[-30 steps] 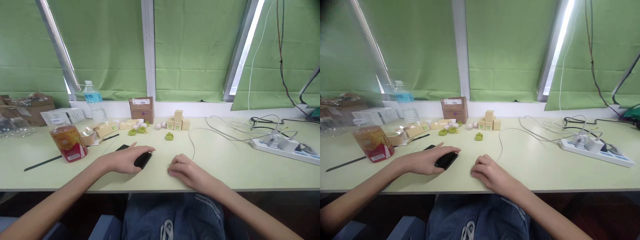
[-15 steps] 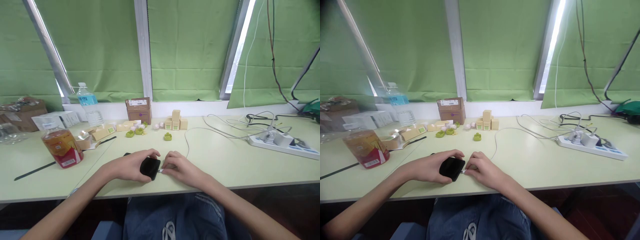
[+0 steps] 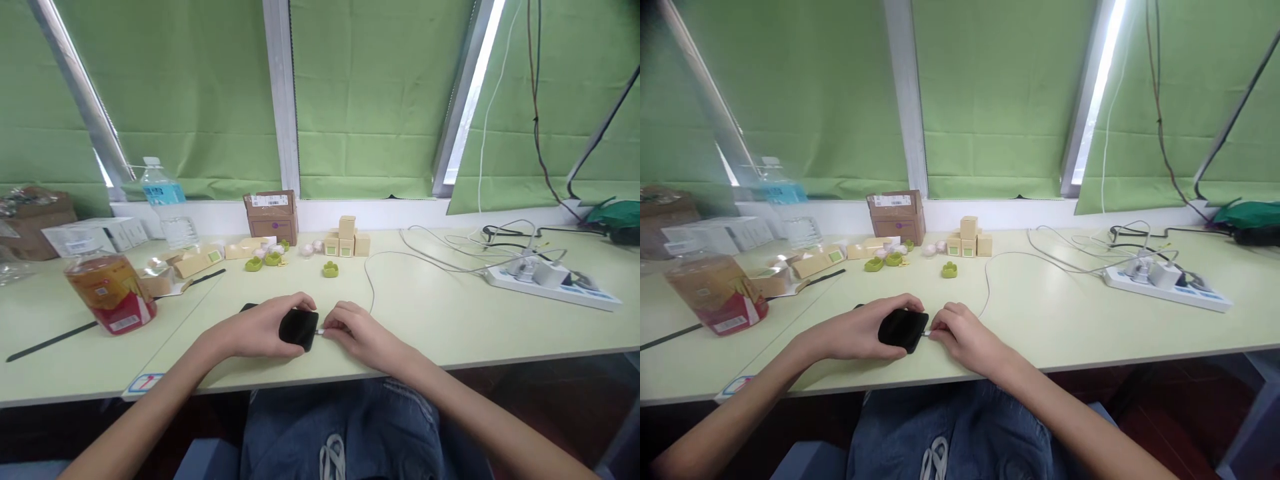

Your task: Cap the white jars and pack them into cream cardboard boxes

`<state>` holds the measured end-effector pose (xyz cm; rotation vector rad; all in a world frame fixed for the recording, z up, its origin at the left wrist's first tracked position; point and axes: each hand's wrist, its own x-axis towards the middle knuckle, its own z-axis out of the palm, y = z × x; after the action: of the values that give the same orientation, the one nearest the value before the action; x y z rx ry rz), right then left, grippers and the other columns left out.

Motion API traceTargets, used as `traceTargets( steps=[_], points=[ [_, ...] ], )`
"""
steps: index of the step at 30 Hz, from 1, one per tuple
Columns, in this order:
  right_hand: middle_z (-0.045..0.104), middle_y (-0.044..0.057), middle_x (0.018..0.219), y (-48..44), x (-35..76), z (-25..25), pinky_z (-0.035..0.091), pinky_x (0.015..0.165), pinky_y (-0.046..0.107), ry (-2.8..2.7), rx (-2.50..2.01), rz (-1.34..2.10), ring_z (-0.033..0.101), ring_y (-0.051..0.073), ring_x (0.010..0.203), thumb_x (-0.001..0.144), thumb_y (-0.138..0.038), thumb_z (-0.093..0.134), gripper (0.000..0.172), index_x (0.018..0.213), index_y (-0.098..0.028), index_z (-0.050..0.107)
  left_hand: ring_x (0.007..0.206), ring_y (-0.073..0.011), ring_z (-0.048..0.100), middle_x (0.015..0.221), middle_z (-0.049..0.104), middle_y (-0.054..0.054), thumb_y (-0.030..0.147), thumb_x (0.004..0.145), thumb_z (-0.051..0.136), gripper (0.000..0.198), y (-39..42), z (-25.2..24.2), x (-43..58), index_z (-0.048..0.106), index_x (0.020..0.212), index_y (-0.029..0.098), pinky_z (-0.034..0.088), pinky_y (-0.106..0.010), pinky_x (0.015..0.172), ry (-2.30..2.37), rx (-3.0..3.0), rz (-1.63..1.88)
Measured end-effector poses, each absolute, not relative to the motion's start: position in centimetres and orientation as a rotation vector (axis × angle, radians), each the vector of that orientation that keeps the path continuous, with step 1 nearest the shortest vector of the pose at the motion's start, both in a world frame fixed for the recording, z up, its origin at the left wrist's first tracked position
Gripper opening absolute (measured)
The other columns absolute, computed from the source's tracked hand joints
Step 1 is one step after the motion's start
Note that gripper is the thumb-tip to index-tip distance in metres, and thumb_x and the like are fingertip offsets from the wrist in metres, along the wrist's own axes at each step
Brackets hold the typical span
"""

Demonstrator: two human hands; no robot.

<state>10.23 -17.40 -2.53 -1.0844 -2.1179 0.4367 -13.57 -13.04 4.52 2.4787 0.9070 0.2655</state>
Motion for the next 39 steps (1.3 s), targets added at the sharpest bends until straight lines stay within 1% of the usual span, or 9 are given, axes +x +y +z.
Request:
traceTargets(
  steps=[4, 8, 12, 18, 24, 32, 39],
  points=[
    [0.064, 0.005, 0.094, -17.45, 10.04, -2.51, 0.049, 0.088, 0.035, -2.093, -1.141, 0.424, 0.06, 0.021, 0.096, 0.098, -0.012, 0.063, 0.011, 0.089, -0.018, 0.063, 0.102, -0.0259, 0.064, 0.116, 0.068, -0.004, 0.033, 0.074, 0.074, 0.05, -12.88, 4.36, -13.48, 0.058, 0.12, 0.025, 0.05, -0.036, 0.088, 0.868, 2.484, 0.277],
    [0.063, 0.004, 0.092, -17.4, 9.99, -2.6, 0.049, 0.087, 0.035, -2.106, -1.121, 0.446, 0.059, 0.021, 0.093, 0.097, -0.012, 0.065, 0.012, 0.089, -0.019, 0.06, 0.105, -0.0262, 0.063, 0.117, 0.067, -0.004, 0.033, 0.074, 0.074, 0.049, -12.79, 4.18, -13.5, 0.058, 0.119, 0.024, 0.049, -0.036, 0.091, 0.854, 2.481, 0.304],
    [0.063, 0.006, 0.095, -17.44, 9.99, -2.59, 0.048, 0.088, 0.036, -2.114, -1.123, 0.419, 0.058, 0.021, 0.095, 0.098, -0.009, 0.06, 0.013, 0.09, -0.018, 0.059, 0.104, -0.0256, 0.062, 0.116, 0.066, -0.004, 0.034, 0.074, 0.074, 0.047, -12.75, 4.1, -13.52, 0.058, 0.117, 0.024, 0.049, -0.036, 0.091, 0.842, 2.473, 0.295],
    [0.064, 0.006, 0.095, -17.66, 9.9, -2.1, 0.049, 0.088, 0.035, -2.079, -1.158, 0.497, 0.06, 0.021, 0.097, 0.096, -0.011, 0.064, 0.008, 0.092, -0.018, 0.065, 0.098, -0.0241, 0.061, 0.111, 0.066, -0.003, 0.035, 0.074, 0.073, 0.046, -12.78, 4.34, -13.33, 0.056, 0.115, 0.023, 0.049, -0.034, 0.084, 0.852, 2.475, 0.257],
    [0.065, 0.005, 0.09, -17.55, 9.79, -2.01, 0.049, 0.084, 0.034, -2.016, -1.203, 0.563, 0.06, 0.02, 0.092, 0.093, -0.01, 0.067, 0.009, 0.089, -0.018, 0.065, 0.098, -0.024, 0.06, 0.11, 0.064, -0.004, 0.036, 0.074, 0.072, 0.044, -12.75, 4.42, -13.22, 0.055, 0.112, 0.023, 0.048, -0.034, 0.084, 0.85, 2.469, 0.248],
    [0.065, 0.006, 0.093, -17.8, 9.57, -2.15, 0.048, 0.087, 0.035, -2.061, -1.214, 0.492, 0.059, 0.022, 0.096, 0.094, -0.008, 0.064, 0.012, 0.09, -0.018, 0.061, 0.096, -0.0233, 0.059, 0.108, 0.063, -0.003, 0.035, 0.073, 0.073, 0.042, -12.62, 4.58, -13.15, 0.055, 0.109, 0.022, 0.046, -0.033, 0.083, 0.859, 2.486, 0.219],
    [0.065, 0.006, 0.093, -17.57, 9.57, -2.42, 0.048, 0.086, 0.036, -2.04, -1.194, 0.478, 0.059, 0.022, 0.095, 0.095, -0.011, 0.066, 0.01, 0.09, -0.018, 0.062, 0.094, -0.0224, 0.058, 0.107, 0.063, -0.002, 0.034, 0.073, 0.073, 0.041, -12.63, 4.53, -13.05, 0.054, 0.108, 0.023, 0.045, -0.032, 0.081, 0.863, 2.487, 0.207]
  ],
)
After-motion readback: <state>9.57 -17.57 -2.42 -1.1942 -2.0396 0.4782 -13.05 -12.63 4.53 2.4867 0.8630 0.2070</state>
